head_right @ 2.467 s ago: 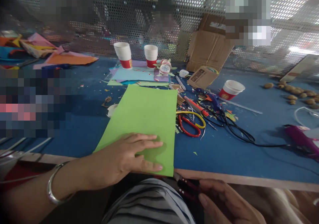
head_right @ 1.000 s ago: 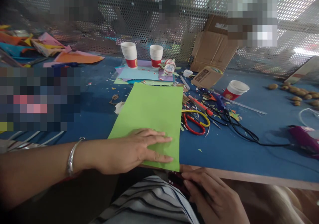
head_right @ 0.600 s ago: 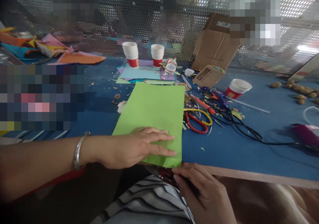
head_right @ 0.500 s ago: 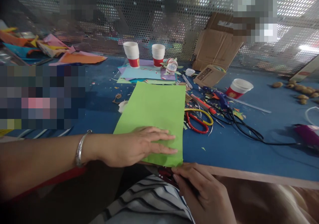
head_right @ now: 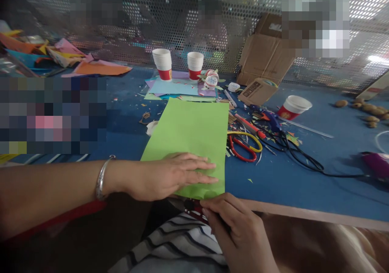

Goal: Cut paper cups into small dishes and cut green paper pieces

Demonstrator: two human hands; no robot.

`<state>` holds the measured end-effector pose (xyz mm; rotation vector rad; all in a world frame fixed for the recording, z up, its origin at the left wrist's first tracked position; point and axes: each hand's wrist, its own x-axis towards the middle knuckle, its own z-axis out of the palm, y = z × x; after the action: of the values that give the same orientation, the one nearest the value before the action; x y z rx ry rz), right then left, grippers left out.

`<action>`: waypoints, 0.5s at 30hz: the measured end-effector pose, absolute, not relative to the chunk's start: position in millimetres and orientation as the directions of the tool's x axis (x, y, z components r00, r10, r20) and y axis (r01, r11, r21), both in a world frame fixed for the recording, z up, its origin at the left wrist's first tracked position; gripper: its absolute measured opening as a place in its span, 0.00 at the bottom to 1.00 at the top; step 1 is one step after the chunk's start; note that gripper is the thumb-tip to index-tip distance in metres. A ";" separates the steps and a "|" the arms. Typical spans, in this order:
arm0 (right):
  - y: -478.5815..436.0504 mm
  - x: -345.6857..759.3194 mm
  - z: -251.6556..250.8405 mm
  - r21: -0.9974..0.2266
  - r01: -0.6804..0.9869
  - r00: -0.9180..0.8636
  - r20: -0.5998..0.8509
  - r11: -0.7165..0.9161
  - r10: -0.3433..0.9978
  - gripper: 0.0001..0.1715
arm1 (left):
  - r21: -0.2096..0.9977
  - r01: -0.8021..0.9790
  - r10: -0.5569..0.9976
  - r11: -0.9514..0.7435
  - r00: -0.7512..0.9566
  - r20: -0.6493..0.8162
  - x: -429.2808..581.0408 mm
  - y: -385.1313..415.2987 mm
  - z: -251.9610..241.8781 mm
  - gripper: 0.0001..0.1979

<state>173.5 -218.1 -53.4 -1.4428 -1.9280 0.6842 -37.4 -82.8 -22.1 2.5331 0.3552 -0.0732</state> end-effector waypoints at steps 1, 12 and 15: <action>-217.6 172.9 -53.7 -0.729 0.629 -0.211 0.173 0.269 0.962 0.10 | 0.535 0.267 0.237 -0.801 0.963 -0.126 -37.2 -82.9 -22.3 0.35; -216.6 170.3 -55.5 -0.702 0.651 -0.218 0.191 0.288 0.957 0.09 | 0.496 0.249 0.214 -0.832 0.968 -0.127 -48.4 -74.1 -20.9 0.27; -218.5 170.7 -55.9 -0.670 0.676 -0.224 0.209 0.306 0.952 0.09 | 0.419 0.229 0.211 -0.879 0.973 -0.088 -58.3 -64.2 -28.9 0.26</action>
<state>170.7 -218.5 -55.9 -1.4402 -1.9832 0.5998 -58.3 -64.2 -28.9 2.6825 0.3142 -0.0542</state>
